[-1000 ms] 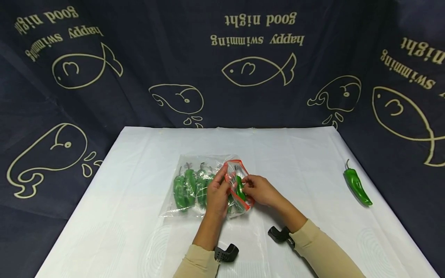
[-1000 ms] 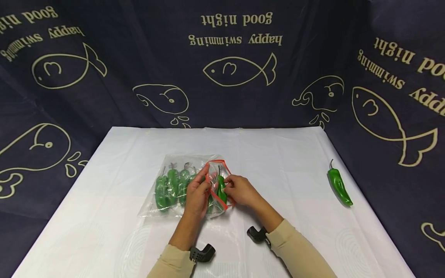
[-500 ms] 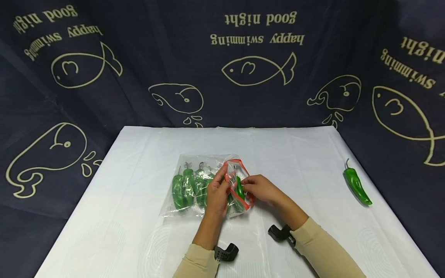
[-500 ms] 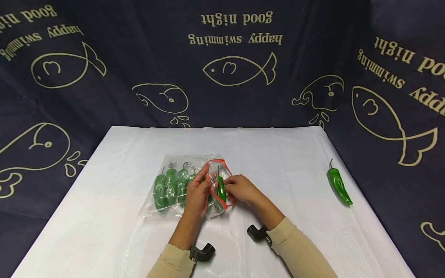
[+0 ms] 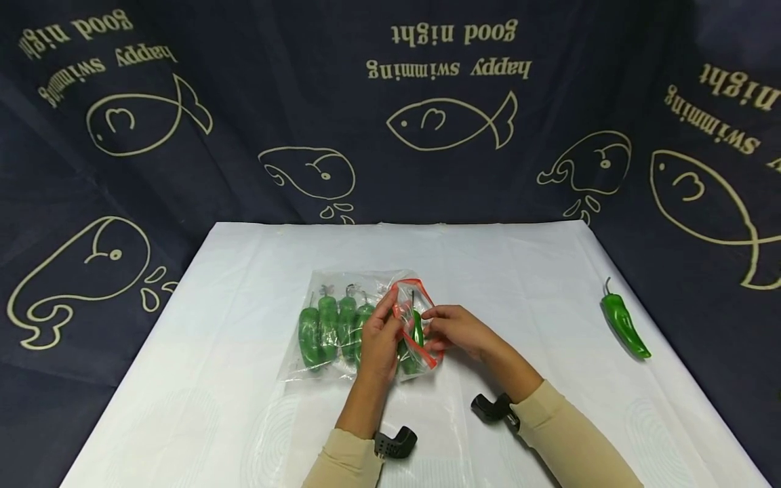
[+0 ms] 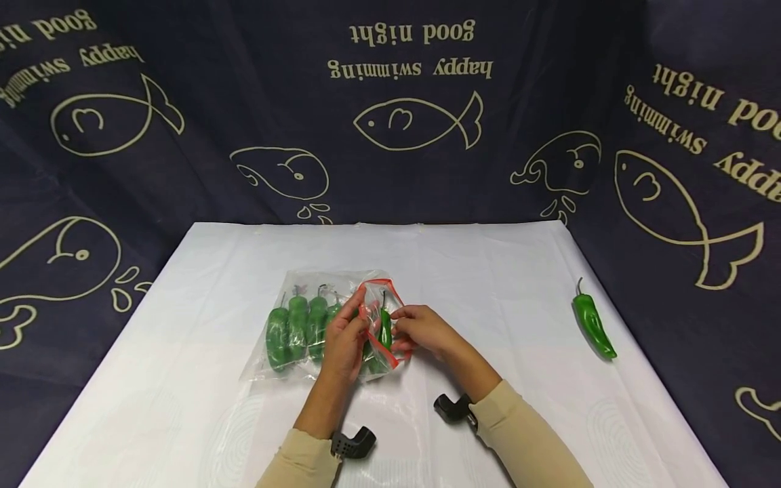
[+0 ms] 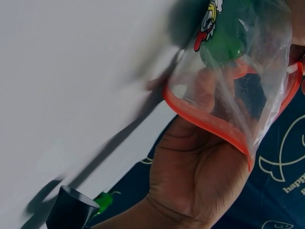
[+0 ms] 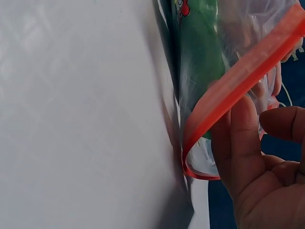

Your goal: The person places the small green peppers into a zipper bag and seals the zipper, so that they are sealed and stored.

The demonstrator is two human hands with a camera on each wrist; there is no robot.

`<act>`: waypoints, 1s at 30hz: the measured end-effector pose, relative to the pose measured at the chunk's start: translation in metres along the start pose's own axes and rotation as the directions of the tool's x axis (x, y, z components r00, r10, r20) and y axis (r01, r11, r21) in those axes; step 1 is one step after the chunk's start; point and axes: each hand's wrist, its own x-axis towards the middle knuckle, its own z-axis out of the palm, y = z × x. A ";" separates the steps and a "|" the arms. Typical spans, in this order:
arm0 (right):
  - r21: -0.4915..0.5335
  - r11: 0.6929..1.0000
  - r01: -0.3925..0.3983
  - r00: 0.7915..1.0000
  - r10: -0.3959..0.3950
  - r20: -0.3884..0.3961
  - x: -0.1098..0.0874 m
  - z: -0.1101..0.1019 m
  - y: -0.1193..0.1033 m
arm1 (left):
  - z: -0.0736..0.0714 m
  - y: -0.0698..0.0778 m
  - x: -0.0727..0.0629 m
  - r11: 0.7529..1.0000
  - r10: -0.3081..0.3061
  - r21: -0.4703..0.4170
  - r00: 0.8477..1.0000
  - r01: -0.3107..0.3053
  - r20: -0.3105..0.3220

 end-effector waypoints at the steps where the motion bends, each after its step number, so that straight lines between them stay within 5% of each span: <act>1: -0.002 1.000 -0.001 1.000 0.001 0.003 0.000 0.000 0.000 | 0.000 0.000 0.000 1.000 -0.001 0.002 1.000 0.001 0.001; 18: -0.056 0.997 0.046 0.999 -0.046 0.004 -0.002 -0.004 -0.001 | 0.001 0.002 0.000 0.999 -0.015 0.028 1.000 0.015 -0.008; 30: -0.327 0.920 0.216 0.966 -0.250 -0.066 -0.017 -0.053 -0.008 | 0.001 0.000 0.001 1.000 -0.004 0.014 1.000 0.004 -0.022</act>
